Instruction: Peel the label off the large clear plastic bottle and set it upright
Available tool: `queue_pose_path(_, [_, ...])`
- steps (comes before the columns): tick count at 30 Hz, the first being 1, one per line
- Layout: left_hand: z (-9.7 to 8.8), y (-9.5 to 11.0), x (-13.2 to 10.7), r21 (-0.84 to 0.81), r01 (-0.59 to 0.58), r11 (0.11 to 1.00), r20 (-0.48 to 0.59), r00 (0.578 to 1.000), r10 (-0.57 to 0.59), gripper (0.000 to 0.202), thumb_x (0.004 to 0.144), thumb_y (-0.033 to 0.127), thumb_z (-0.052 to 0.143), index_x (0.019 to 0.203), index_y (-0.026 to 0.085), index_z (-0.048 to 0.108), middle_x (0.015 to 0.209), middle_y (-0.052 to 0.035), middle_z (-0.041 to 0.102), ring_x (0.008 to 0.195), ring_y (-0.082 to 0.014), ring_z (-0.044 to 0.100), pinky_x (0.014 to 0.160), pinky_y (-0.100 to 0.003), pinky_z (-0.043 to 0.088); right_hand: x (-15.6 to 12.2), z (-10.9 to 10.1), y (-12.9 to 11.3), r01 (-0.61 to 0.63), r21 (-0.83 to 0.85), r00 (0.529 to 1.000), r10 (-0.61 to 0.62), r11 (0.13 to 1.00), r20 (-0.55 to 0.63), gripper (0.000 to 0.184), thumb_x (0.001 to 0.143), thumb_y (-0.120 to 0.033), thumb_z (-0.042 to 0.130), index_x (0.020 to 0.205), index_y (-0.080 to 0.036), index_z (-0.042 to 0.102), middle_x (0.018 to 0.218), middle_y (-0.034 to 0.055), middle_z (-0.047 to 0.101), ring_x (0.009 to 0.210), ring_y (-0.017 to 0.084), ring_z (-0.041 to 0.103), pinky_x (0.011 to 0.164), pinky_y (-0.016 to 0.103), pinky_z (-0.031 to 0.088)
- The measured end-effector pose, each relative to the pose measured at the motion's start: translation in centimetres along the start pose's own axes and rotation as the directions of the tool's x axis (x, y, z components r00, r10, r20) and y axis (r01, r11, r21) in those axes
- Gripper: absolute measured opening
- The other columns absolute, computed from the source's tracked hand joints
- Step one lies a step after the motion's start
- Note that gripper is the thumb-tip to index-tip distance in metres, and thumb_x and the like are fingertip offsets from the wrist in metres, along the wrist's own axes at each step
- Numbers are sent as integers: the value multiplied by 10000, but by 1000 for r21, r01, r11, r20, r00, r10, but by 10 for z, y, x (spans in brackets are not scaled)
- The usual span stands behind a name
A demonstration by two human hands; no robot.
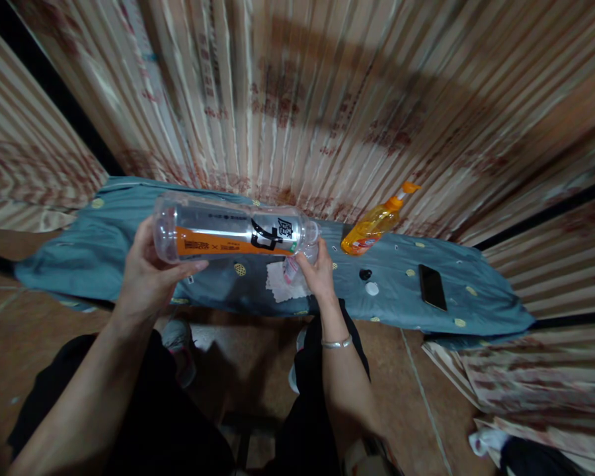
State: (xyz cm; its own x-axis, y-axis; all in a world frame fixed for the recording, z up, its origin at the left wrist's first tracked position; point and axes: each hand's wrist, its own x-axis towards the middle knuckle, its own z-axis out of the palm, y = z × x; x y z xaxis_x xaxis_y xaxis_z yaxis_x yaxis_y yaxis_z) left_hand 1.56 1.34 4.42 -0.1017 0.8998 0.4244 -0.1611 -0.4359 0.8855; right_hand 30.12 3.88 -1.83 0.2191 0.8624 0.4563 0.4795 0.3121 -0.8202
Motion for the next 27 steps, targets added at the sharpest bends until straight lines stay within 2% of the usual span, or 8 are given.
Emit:
queue_pose_path(3, [0, 1, 0, -8, -2, 1000, -5, 1000, 1, 821, 536, 303, 984, 1255, 309, 587, 1384, -14, 623, 1405, -354, 494, 1176, -602, 450, 0, 0, 2, -1, -13, 1000, 1, 1000, 1, 422, 789, -381, 668, 1156, -183, 597, 1033, 70, 712, 950, 250, 648, 898, 401, 518])
queue_pose_path(8, [0, 0, 1, -51, -15, 999, -11, 1000, 14, 810, 507, 257, 992, 1224, 334, 624, 1359, -19, 636, 1393, -364, 505, 1165, -617, 464, 0, 0, 5, 3, -3, 1000, -3, 1000, 11, 424, 804, -389, 679, 1171, -196, 594, 1046, 66, 708, 953, 248, 650, 909, 402, 514])
queue_pose_path(14, [0, -2, 1, -59, -14, 998, -7, 1000, 14, 836, 507, 261, 992, 1248, 313, 607, 1342, -21, 647, 1365, -368, 529, 1149, -628, 474, -1, 0, 5, -11, 21, 1000, 11, 1000, 20, 465, 806, -400, 694, 1211, -200, 586, 1081, 72, 708, 986, 255, 656, 933, 410, 509])
queue_pose_path(23, [-1, -1, 2, -16, -47, 999, 14, 999, 48, 833, 531, 300, 986, 1264, 308, 591, 1321, -24, 651, 1328, -345, 570, 1089, -552, 549, -1, 0, 4, -11, 9, 1000, 11, 1000, 19, 427, 807, -401, 686, 1170, -198, 593, 1030, 61, 712, 951, 250, 657, 905, 399, 518])
queue_pose_path(27, [0, -1, 3, -38, -41, 998, 4, 999, 41, 837, 518, 281, 991, 1260, 308, 604, 1301, -18, 656, 1318, -345, 573, 1102, -553, 535, -1, 0, 3, -6, 9, 1000, 6, 1000, 15, 432, 810, -403, 676, 1178, -192, 593, 1036, 67, 716, 962, 252, 656, 907, 397, 514])
